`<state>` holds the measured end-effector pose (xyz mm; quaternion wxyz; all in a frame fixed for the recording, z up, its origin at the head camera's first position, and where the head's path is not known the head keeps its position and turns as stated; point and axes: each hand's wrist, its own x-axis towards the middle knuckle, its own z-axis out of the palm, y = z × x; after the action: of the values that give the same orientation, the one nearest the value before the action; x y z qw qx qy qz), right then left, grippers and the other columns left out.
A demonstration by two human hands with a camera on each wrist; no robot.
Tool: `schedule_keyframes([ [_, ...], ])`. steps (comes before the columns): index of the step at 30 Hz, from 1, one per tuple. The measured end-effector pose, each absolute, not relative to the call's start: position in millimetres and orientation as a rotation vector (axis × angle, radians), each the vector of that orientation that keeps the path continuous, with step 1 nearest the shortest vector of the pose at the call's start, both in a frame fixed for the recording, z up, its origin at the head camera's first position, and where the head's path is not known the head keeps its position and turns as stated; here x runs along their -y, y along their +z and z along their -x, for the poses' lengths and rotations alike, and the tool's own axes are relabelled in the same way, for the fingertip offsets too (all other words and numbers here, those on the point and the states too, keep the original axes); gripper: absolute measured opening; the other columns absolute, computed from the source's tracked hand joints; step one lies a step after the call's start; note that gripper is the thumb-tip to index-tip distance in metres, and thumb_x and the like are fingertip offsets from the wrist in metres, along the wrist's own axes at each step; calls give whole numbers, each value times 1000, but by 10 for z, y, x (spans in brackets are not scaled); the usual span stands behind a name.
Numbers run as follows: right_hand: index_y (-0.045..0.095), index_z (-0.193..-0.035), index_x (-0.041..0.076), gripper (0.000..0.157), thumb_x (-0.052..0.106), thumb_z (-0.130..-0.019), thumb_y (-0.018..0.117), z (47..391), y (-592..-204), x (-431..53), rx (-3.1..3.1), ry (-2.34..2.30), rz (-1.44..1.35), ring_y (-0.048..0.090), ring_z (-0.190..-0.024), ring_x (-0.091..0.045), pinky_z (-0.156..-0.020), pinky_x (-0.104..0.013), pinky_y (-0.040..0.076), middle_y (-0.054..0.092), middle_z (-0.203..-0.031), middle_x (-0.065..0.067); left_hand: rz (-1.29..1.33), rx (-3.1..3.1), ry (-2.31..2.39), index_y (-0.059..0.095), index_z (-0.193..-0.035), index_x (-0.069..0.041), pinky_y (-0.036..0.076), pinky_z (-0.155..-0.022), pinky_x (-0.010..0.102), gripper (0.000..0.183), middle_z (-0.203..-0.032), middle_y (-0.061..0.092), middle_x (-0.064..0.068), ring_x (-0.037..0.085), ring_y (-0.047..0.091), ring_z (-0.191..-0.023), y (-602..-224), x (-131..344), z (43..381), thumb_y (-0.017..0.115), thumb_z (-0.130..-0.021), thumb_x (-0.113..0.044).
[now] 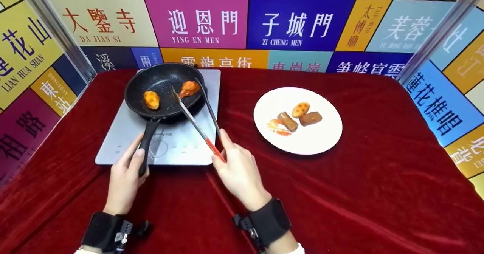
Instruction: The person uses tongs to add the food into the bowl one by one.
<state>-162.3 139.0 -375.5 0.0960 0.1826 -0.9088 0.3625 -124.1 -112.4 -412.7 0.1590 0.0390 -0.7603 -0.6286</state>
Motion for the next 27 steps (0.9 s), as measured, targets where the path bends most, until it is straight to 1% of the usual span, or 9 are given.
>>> schedule_keyframes([
  [2, 41, -135, 20, 61, 24, -80, 67, 1626, -3759, -1377, 2674, 1052, -561, 52, -72, -14, -67, -27, 42, 62, -105, -4, -112, 2168, -1808, 41, -134, -32, 41, -46, 28, 41, -64, 41, 8, 17, 43, -48, -4055, 1110, 1215, 46, -93, -34],
  [3, 42, -135, 19, 60, 23, -80, 67, 1627, -3759, -1370, 2670, 1045, -565, 51, -71, -14, -66, -27, 42, 62, -104, -4, -112, 2165, -1811, 41, -134, -30, 41, -46, 27, 41, -64, 41, 7, 17, 42, -48, -4020, 1101, 1201, 46, -93, -32],
  [5, 42, -135, 19, 60, 23, -80, 67, 1624, -3757, -1355, 2666, 1029, -572, 50, -69, -12, -65, -27, 42, 63, -92, -3, -109, 2160, -1810, 41, -135, -26, 41, -46, 27, 41, -66, 41, 6, 16, 42, -48, -3957, 1084, 1177, 46, -94, -27],
  [6, 42, -134, 18, 60, 23, -80, 67, 1622, -3757, -1348, 2667, 1015, -574, 49, -67, -12, -63, -26, 41, 62, -86, -1, -107, 2159, -1804, 41, -135, -24, 40, -46, 27, 41, -64, 41, 5, 15, 42, -48, -3938, 1077, 1169, 46, -94, -25],
  [8, 43, -134, 17, 59, 22, -80, 66, 1619, -3758, -1333, 2669, 993, -581, 47, -62, -11, -60, -25, 40, 56, -75, 3, -105, 2157, -1796, 41, -135, -22, 40, -46, 26, 41, -60, 39, 3, 14, 42, -47, -3919, 1067, 1160, 46, -94, -23],
  [10, 43, -134, 15, 59, 21, -80, 66, 1617, -3765, -1320, 2673, 968, -593, 45, -60, -10, -58, -25, 39, 51, -69, 7, -102, 2155, -1792, 41, -135, -21, 40, -46, 26, 42, -55, 37, 1, 13, 41, -46, -3917, 1061, 1158, 46, -94, -21],
  [12, 44, -133, 13, 59, 21, -79, 66, 1620, -3774, -1312, 2672, 943, -600, 45, -59, -9, -57, -24, 39, 50, -69, 9, -99, 2154, -1794, 41, -135, -20, 39, -45, 26, 42, -51, 34, 0, 13, 41, -45, -3925, 1054, 1161, 47, -94, -21],
  [20, 46, -132, 11, 58, 20, -79, 67, 1667, -3765, -1284, 2641, 848, -653, 46, -60, -8, -57, -25, 39, 52, -70, 10, -101, 2164, -1789, 41, -135, -22, 37, -44, 26, 42, -52, 38, 1, 13, 41, -45, -3921, 1062, 1165, 47, -94, -22],
  [27, 45, -133, 12, 57, 19, -80, 64, 1725, -3763, -1231, 2627, 792, -730, 46, -63, -8, -59, -24, 39, 52, -72, 11, -103, 2171, -1775, 41, -135, -22, 37, -45, 25, 42, -51, 37, 0, 13, 41, -45, -3918, 1064, 1159, 47, -94, -22],
])
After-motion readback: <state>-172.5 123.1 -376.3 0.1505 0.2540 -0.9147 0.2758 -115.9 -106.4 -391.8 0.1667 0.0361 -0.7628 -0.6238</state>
